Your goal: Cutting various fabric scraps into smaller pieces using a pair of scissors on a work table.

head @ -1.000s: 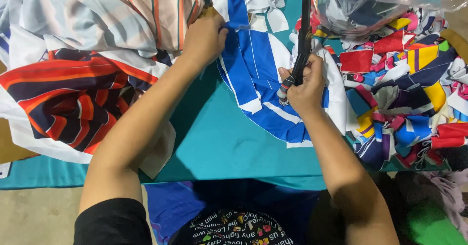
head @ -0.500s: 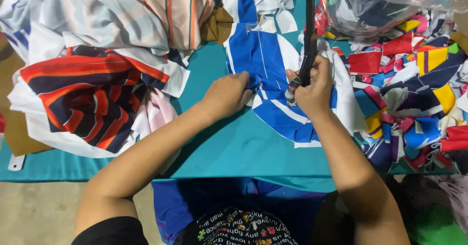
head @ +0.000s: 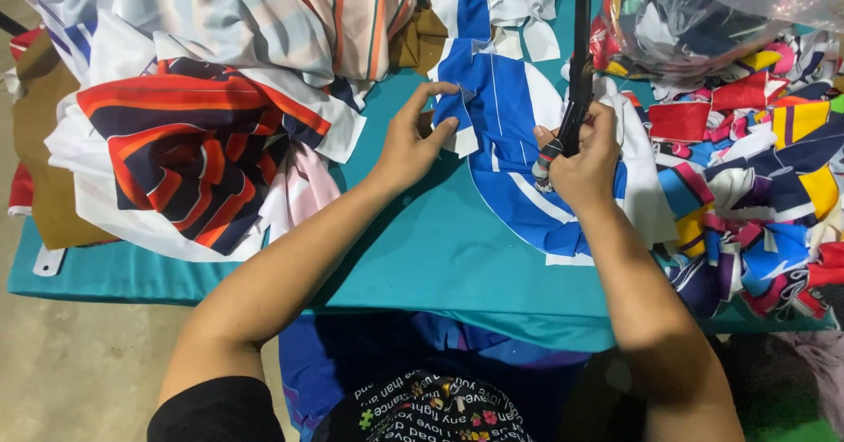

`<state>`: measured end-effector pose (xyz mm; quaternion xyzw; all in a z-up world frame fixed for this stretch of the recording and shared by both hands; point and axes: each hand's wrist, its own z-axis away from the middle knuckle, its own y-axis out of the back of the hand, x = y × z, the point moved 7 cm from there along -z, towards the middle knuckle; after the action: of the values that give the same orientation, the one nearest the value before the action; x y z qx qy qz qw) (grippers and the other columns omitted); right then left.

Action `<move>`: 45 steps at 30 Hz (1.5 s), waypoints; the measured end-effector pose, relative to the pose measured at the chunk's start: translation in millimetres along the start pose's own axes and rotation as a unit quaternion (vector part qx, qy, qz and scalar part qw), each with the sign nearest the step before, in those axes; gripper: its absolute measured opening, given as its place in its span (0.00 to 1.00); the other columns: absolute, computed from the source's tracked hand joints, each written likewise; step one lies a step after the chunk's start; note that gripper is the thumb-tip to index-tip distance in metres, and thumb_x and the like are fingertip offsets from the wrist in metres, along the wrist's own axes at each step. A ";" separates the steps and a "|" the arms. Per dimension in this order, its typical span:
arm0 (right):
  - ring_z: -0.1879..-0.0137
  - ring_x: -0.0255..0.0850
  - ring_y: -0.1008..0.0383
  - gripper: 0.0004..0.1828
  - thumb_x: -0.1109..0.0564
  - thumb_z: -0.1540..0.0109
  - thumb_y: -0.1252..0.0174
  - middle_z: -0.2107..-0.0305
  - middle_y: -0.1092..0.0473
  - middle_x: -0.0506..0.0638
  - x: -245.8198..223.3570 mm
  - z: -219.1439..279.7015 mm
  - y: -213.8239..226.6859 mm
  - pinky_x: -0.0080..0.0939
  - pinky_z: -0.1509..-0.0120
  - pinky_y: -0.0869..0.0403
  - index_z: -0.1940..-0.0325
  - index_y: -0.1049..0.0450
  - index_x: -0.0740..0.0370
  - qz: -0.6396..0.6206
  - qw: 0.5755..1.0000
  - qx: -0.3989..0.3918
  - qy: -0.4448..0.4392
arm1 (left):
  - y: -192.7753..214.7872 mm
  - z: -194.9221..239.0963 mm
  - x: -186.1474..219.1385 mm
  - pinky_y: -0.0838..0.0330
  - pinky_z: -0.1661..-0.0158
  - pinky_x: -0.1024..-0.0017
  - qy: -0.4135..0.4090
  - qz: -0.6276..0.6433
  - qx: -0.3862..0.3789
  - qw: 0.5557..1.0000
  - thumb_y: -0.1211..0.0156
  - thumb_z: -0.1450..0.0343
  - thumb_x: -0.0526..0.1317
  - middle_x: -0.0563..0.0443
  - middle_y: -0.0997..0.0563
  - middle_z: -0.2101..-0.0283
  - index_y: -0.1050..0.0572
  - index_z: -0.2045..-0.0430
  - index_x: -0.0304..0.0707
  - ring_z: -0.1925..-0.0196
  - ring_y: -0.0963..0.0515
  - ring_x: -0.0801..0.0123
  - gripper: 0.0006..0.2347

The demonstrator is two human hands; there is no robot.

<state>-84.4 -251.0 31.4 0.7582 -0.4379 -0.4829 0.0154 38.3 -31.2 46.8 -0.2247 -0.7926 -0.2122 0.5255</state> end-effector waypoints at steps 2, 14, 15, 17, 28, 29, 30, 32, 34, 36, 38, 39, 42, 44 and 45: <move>0.75 0.46 0.24 0.24 0.64 0.34 0.28 0.77 0.25 0.57 -7.2 -1.2 0.4 0.34 0.69 0.28 0.45 0.37 0.64 0.010 1.000 -0.001 0.003 | -0.6 0.1 -11.7 0.32 0.72 0.74 -0.001 0.009 -0.007 1.000 0.45 0.26 0.26 0.41 0.20 0.72 0.32 0.47 0.45 0.75 0.27 0.70 0.15; 0.73 0.45 0.24 0.23 0.62 0.32 0.29 0.73 0.24 0.58 -7.8 -1.3 -1.9 0.34 0.70 0.29 0.43 0.38 0.66 0.004 0.999 -0.049 -0.007 | -11.6 -2.1 -32.3 0.38 0.71 0.85 0.048 0.133 -0.052 0.989 0.41 0.28 0.26 0.58 0.33 0.87 0.17 0.57 0.40 0.79 0.39 0.82 0.11; 0.74 0.44 0.24 0.24 0.63 0.32 0.30 0.71 0.24 0.60 -2.6 -1.8 -3.0 0.33 0.74 0.30 0.43 0.39 0.67 -0.006 0.998 -0.058 -0.018 | -10.0 -3.2 -38.7 0.37 0.69 0.84 0.042 0.130 -0.054 0.989 0.37 0.30 0.26 0.57 0.33 0.85 0.17 0.54 0.41 0.77 0.37 0.82 0.13; 0.75 0.44 0.25 0.24 0.63 0.33 0.30 0.70 0.24 0.61 0.3 -3.1 -4.3 0.32 0.75 0.31 0.42 0.39 0.66 -0.020 0.997 -0.064 -0.026 | -8.8 -3.6 -44.9 0.31 0.65 0.81 0.050 0.142 -0.057 0.987 0.36 0.31 0.25 0.52 0.24 0.77 0.18 0.52 0.41 0.71 0.29 0.79 0.15; 0.90 0.38 0.35 0.15 0.59 0.30 0.49 0.72 0.27 0.70 -26.5 30.6 -9.2 0.28 0.92 0.42 0.43 0.43 0.64 -0.403 0.862 -0.145 -0.272 | -12.3 -3.1 -96.2 0.19 0.57 0.74 0.094 0.192 -0.065 0.975 0.36 0.32 0.24 0.43 0.16 0.59 0.22 0.45 0.37 0.59 0.17 0.72 0.20; 0.91 0.37 0.36 0.16 0.59 0.31 0.50 0.74 0.28 0.71 -41.3 33.2 -10.3 0.27 0.92 0.42 0.41 0.41 0.68 -0.413 0.852 -0.156 -0.281 | -12.2 -2.1 -97.5 0.19 0.58 0.74 0.098 0.195 -0.069 0.973 0.37 0.32 0.25 0.42 0.15 0.60 0.22 0.45 0.37 0.59 0.17 0.71 0.20; 0.92 0.36 0.37 0.19 0.59 0.31 0.50 0.76 0.29 0.72 -56.0 35.9 -10.1 0.27 0.92 0.42 0.39 0.39 0.72 -0.423 0.843 -0.165 -0.289 | -13.7 -1.6 -98.4 0.19 0.58 0.75 0.103 0.199 -0.074 0.972 0.38 0.31 0.25 0.41 0.15 0.60 0.23 0.44 0.37 0.58 0.16 0.70 0.19; 0.92 0.35 0.37 0.21 0.58 0.32 0.48 0.76 0.28 0.71 -38.7 42.3 -15.7 0.28 0.91 0.42 0.38 0.39 0.73 -0.400 0.856 -0.164 -0.282 | -18.7 -0.7 -92.3 0.19 0.55 0.70 0.097 0.206 -0.084 0.970 0.37 0.32 0.24 0.38 0.16 0.56 0.24 0.42 0.36 0.55 0.16 0.67 0.21; 0.93 0.35 0.38 0.23 0.57 0.32 0.46 0.76 0.28 0.71 -37.4 41.7 -21.2 0.28 0.91 0.43 0.37 0.39 0.74 -0.378 0.869 -0.165 -0.272 | -20.4 0.8 -76.4 0.19 0.52 0.66 0.088 0.210 -0.091 0.970 0.36 0.33 0.22 0.35 0.18 0.51 0.26 0.41 0.35 0.52 0.17 0.64 0.24; 0.88 0.40 0.30 0.27 0.61 0.35 0.38 0.70 0.25 0.70 -48.5 34.3 -19.7 0.32 0.86 0.35 0.37 0.41 0.75 -0.280 0.915 -0.153 -0.249 | -23.4 3.1 -50.3 0.17 0.52 0.63 0.073 0.253 -0.099 0.960 0.35 0.33 0.21 0.32 0.21 0.44 0.29 0.37 0.36 0.46 0.18 0.59 0.27; 0.81 0.46 0.26 0.28 0.61 0.36 0.35 0.65 0.25 0.72 -48.4 27.5 -24.4 0.37 0.83 0.29 0.38 0.41 0.75 -0.244 0.931 -0.140 -0.232 | -27.5 4.9 -32.3 0.17 0.51 0.66 0.070 0.274 -0.114 0.952 0.37 0.31 0.21 0.36 0.21 0.43 0.31 0.35 0.37 0.45 0.19 0.63 0.27; 0.75 0.52 0.21 0.30 0.60 0.36 0.33 0.60 0.25 0.75 -48.7 24.4 -24.7 0.43 0.81 0.23 0.39 0.42 0.76 -0.208 0.946 -0.126 -0.216 | -31.2 7.1 -22.8 0.17 0.49 0.69 0.068 0.297 -0.130 0.944 0.39 0.29 0.22 0.40 0.21 0.42 0.33 0.33 0.39 0.44 0.19 0.67 0.27; 0.75 0.56 0.20 0.29 0.63 0.36 0.33 0.66 0.25 0.71 -18.7 26.7 -33.0 0.46 0.81 0.22 0.38 0.40 0.75 -0.290 0.919 -0.094 -0.252 | -48.7 19.8 16.4 0.16 0.48 0.70 0.058 0.285 -0.215 0.933 0.42 0.27 0.24 0.46 0.20 0.44 0.44 0.26 0.46 0.46 0.20 0.70 0.32; 0.76 0.55 0.21 0.29 0.66 0.38 0.33 0.70 0.26 0.70 -17.6 32.2 -27.8 0.46 0.82 0.22 0.38 0.40 0.75 -0.291 0.920 -0.085 -0.248 | -46.1 20.2 17.2 0.19 0.53 0.67 0.042 0.187 -0.244 0.951 0.45 0.24 0.28 0.45 0.20 0.55 0.47 0.26 0.42 0.54 0.20 0.68 0.29; 0.78 0.55 0.22 0.31 0.69 0.40 0.32 0.74 0.27 0.69 -16.4 34.6 -24.7 0.47 0.82 0.23 0.38 0.40 0.74 -0.292 0.921 -0.078 -0.246 | -46.4 21.0 16.4 0.22 0.58 0.64 0.027 0.088 -0.269 0.959 0.48 0.22 0.32 0.44 0.21 0.67 0.49 0.26 0.38 0.62 0.21 0.66 0.27</move>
<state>-96.6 -210.8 13.8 0.7064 -0.1477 -0.6697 -0.1754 -9.8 -54.5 49.9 -0.4204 -0.6692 -0.3763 0.4835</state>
